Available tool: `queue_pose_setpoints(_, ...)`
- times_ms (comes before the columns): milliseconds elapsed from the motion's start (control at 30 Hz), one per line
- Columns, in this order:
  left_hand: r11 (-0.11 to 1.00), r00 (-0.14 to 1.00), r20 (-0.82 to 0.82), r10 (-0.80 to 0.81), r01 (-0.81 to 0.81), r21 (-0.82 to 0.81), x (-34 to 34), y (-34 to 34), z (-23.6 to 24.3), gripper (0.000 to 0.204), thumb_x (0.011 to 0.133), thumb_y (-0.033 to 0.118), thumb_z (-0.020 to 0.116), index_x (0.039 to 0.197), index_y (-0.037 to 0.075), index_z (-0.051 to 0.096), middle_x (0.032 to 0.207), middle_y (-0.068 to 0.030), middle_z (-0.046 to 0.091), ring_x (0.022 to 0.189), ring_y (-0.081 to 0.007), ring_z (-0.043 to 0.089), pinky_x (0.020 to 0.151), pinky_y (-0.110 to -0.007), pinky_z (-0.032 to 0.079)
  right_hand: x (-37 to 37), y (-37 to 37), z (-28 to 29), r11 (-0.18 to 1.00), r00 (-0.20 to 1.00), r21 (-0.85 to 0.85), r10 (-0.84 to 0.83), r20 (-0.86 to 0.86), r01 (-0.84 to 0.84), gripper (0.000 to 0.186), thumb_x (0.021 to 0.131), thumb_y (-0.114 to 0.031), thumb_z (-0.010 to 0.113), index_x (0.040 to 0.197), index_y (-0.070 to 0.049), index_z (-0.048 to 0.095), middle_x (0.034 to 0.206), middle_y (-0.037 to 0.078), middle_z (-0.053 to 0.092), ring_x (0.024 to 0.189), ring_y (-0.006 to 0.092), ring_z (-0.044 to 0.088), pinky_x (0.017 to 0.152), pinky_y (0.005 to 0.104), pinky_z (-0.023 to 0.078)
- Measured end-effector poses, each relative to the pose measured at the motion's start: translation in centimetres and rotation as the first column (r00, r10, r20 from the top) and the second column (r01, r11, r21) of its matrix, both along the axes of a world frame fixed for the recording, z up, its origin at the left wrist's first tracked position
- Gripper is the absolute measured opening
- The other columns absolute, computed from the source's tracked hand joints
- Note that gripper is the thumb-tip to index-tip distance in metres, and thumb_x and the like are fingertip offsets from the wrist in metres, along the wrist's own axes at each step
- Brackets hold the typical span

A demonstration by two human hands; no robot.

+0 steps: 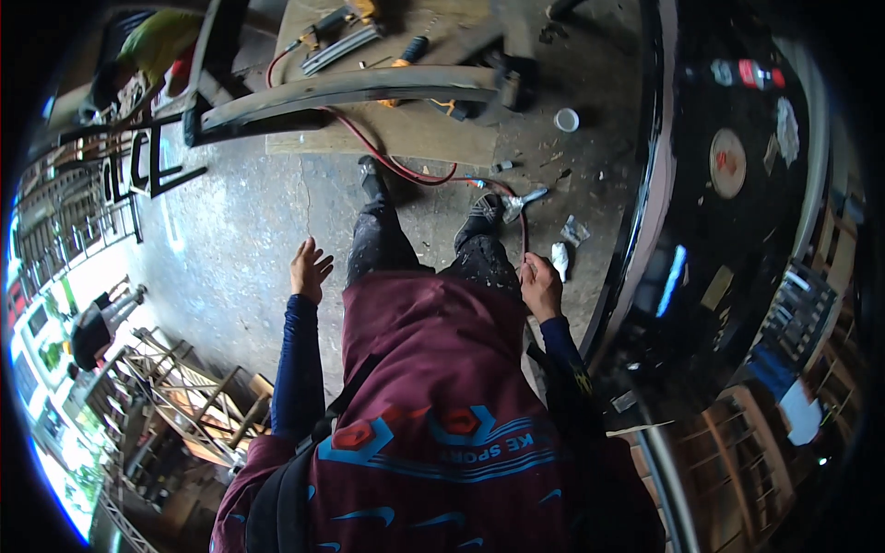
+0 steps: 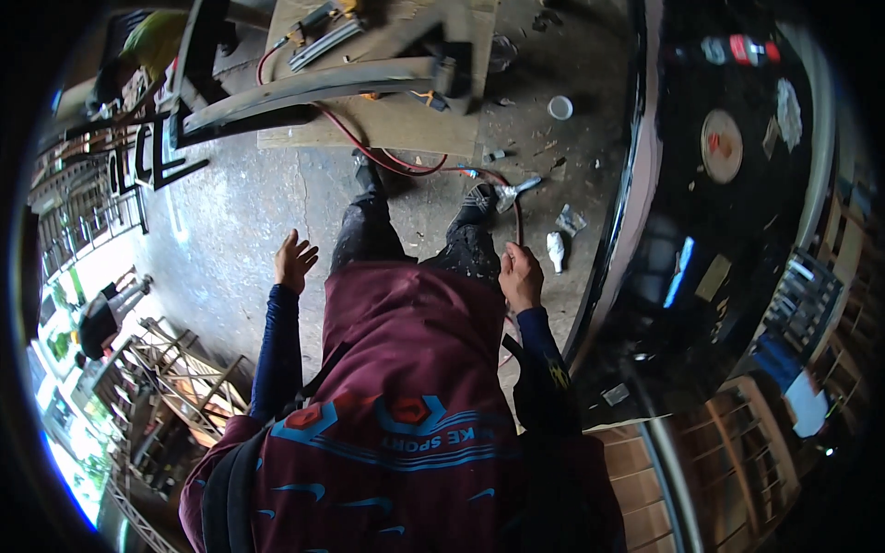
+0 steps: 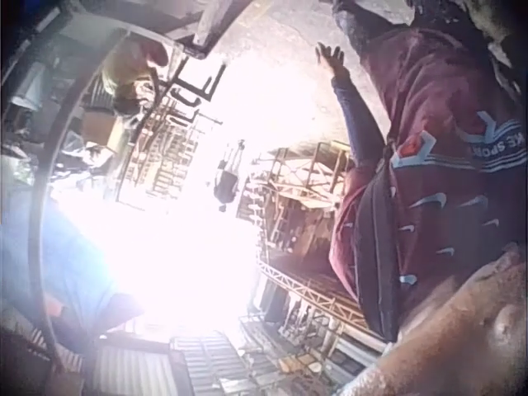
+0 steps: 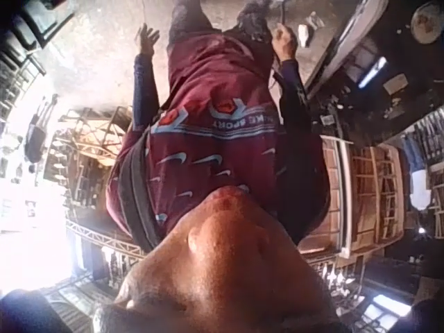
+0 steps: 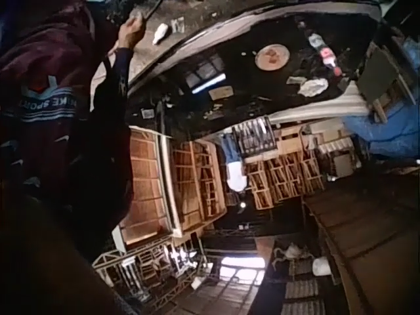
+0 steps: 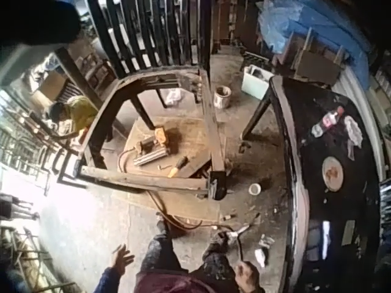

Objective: The recorder is repairing a wooden chair using a drill, a pneumatic nail gun, and a hammer.

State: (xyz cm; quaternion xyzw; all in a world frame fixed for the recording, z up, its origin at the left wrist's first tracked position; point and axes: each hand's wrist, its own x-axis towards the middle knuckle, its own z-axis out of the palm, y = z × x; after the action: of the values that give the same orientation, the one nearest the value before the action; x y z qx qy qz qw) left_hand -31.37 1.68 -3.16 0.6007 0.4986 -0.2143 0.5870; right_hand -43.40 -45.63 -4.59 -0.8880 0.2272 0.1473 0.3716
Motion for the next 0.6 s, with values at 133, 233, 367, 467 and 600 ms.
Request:
queue_pose_setpoints(133, 0.913, 0.917, -0.012, -0.399, 0.399, 0.088, 0.8, -7.2, -3.0, 0.071, 0.094, 0.043, 0.069, 0.15, 0.007, 0.044, 0.124, -0.0128, 0.066, 0.098, -0.0232, 0.068, 0.082, -0.036, 0.054, -7.0, -1.7, -12.1, 0.974, 0.954, -0.056, -0.225, -0.201, 0.218, 0.022, 0.09, -0.014, 0.062, 0.108, -0.003, 0.071, 0.103, 0.018, 0.073, 0.095, 0.0343, 0.071, 0.08, 0.0392, 0.056)
queue_pose_setpoints(233, 0.334, 0.393, -0.165, -0.904, 0.894, 0.298, -0.8, -5.1, -13.1, 0.1, 0.084, 0.054, 0.077, 0.152, -0.004, 0.034, 0.127, -0.0263, 0.064, 0.105, -0.0363, 0.068, 0.087, -0.039, 0.054, -8.4, -1.3, -22.0, 0.932, 0.846, -0.062, -0.349, -0.404, 0.356, 0.022, 0.086, -0.017, 0.062, 0.101, -0.004, 0.072, 0.103, 0.017, 0.073, 0.098, 0.0346, 0.07, 0.082, 0.0398, 0.056)
queue_pose_setpoints(367, 0.215, 0.312, -0.398, -0.863, 0.939, 0.27, -1.3, -11.4, -27.2, 0.131, 0.067, 0.067, 0.084, 0.154, -0.009, 0.021, 0.14, -0.0407, 0.048, 0.133, -0.0457, 0.05, 0.108, -0.044, 0.044, -17.1, -0.6, -37.9, 0.867, 0.782, -0.2, -0.498, -0.376, 0.457, 0.029, 0.087, -0.022, 0.063, 0.111, -0.006, 0.068, 0.108, 0.021, 0.069, 0.101, 0.0376, 0.066, 0.084, 0.045, 0.053)
queue_pose_setpoints(467, 0.2, 0.292, -0.559, -0.776, 0.955, 0.22, -4.1, -12.6, -43.6, 0.155, 0.058, 0.072, 0.086, 0.155, -0.01, -0.003, 0.149, -0.0397, 0.036, 0.14, -0.0456, 0.04, 0.116, -0.049, 0.035, -19.9, -1.5, -45.6, 0.857, 0.766, -0.265, -0.514, -0.386, 0.442, 0.044, 0.087, -0.023, 0.07, 0.126, -0.006, 0.06, 0.117, 0.024, 0.064, 0.109, 0.0411, 0.062, 0.09, 0.0477, 0.052)
queue_pose_setpoints(600, 0.141, 0.283, -0.52, -0.806, 0.945, 0.296, -1.3, -6.6, -61.4, 0.164, 0.053, 0.076, 0.085, 0.153, -0.011, -0.011, 0.154, -0.0394, 0.023, 0.145, -0.0491, 0.03, 0.118, -0.052, 0.03, -16.4, -1.0, -52.4, 0.82, 0.84, -0.279, -0.537, -0.072, 0.5, 0.038, 0.082, -0.019, 0.073, 0.115, -0.004, 0.064, 0.111, 0.024, 0.066, 0.102, 0.0403, 0.064, 0.088, 0.0462, 0.053)
